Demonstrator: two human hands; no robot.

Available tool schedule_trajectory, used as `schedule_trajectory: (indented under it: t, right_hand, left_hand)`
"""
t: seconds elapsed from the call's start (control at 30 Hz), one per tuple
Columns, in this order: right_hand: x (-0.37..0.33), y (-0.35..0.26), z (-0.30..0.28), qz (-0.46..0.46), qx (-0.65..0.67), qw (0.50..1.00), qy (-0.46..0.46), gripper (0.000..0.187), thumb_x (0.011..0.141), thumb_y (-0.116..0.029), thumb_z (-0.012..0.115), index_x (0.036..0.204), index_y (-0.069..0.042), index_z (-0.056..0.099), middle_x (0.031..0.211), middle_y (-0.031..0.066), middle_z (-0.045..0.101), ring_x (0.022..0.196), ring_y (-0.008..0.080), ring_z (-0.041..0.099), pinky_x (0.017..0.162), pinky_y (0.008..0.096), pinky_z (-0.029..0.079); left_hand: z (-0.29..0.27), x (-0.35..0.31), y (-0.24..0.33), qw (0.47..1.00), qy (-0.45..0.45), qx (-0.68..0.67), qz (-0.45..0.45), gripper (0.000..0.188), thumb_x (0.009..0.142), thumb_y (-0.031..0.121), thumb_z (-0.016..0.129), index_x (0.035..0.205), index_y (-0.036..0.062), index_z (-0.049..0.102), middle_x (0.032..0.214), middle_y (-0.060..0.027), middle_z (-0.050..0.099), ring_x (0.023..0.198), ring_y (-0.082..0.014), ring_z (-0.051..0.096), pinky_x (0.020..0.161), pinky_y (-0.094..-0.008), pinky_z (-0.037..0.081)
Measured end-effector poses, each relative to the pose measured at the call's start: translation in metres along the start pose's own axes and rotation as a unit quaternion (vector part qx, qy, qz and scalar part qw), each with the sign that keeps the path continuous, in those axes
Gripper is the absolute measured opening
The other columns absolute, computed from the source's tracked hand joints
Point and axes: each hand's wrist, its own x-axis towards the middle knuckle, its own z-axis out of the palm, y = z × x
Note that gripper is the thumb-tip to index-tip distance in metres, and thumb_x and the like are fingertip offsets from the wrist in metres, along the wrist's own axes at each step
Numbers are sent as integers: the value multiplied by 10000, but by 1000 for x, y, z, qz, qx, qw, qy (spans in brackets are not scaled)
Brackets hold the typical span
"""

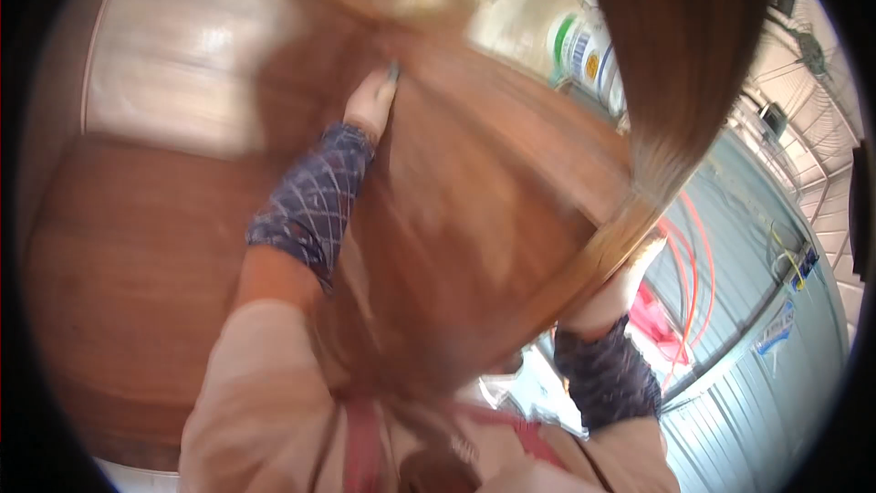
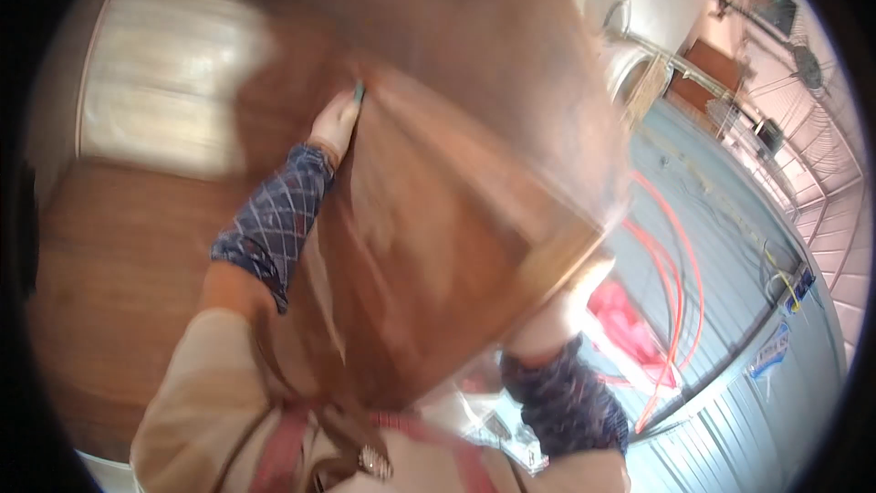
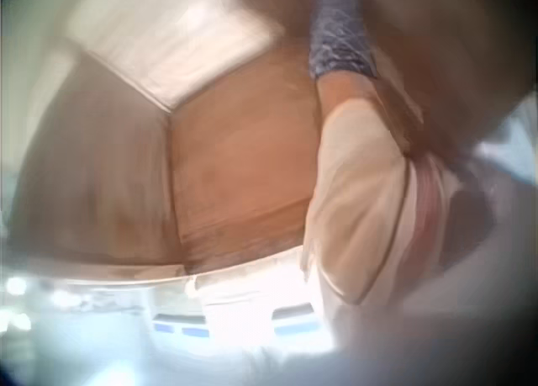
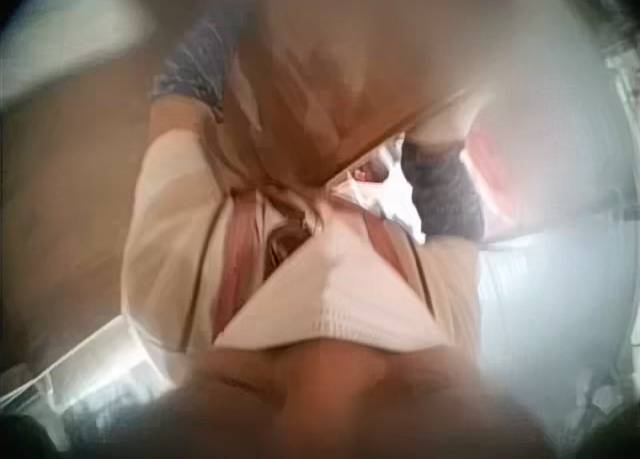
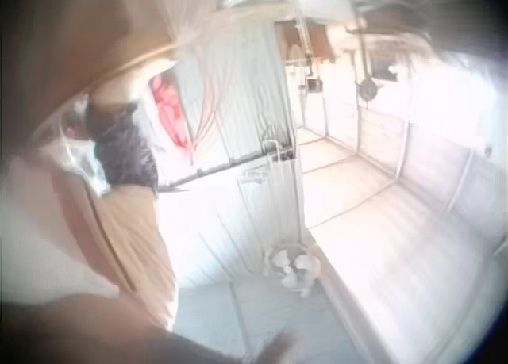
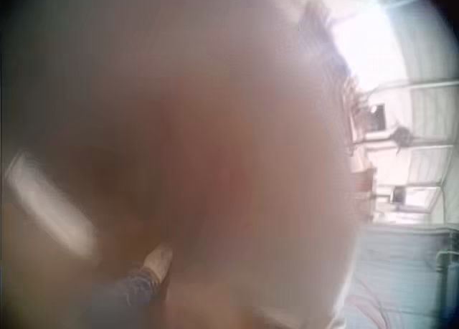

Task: The person picks up a sanding block and sands the interior surfaces, divider, and frame of a wooden shelf unit by hand.

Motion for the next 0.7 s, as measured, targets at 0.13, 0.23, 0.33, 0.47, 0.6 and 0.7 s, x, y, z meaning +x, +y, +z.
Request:
schedule_trajectory:
  t: [0.13,0.23,0.33,0.47,0.6,0.7]
  right_hand:
    - [22,9,-4,13,270,962,24,592,1006,-572,376,1382,-123,465,1284,5,533,1145,144,504,996,293,412]
    - [12,10,-2,18,138,990,25,609,991,-618,360,1351,-146,495,1259,16,544,1143,167,514,990,325,427]
    - [15,20,-44,-10,78,996,-40,538,1032,-511,367,1376,-102,425,1242,64,550,1100,202,529,942,319,445]
    - [13,7,-9,-67,-90,988,109,528,1021,-542,357,1316,-126,493,1191,30,572,1081,171,539,947,326,457]
    - [16,3,16,5,83,981,175,576,987,-599,402,1308,-140,540,1203,-4,594,1098,166,536,983,329,442]
    - [9,5,19,0,103,984,148,588,974,-597,440,1326,-132,506,1259,5,553,1147,176,511,998,337,422]
  left_hand:
    - [35,-27,41,978,29,202,37,296,944,234,550,1152,43,640,1172,-186,641,1118,-336,590,998,-383,450]
    - [63,-126,135,994,-31,22,98,321,928,127,560,1210,-24,597,1265,-226,585,1203,-343,541,1056,-395,416]
    - [74,-192,237,908,-240,155,305,429,870,208,595,1222,-35,571,1251,-246,554,1270,-404,465,1100,-438,359]
    - [45,-150,203,847,-326,129,400,497,814,161,677,1263,-11,552,1331,-225,522,1282,-419,452,1095,-494,358]
    - [13,-84,108,930,-226,184,226,471,851,69,660,1310,30,559,1350,-191,544,1307,-354,468,1117,-428,354]
    - [-24,1,-29,945,-100,311,-15,403,1003,246,440,1296,-6,556,1263,-169,603,1198,-279,554,1080,-336,385]
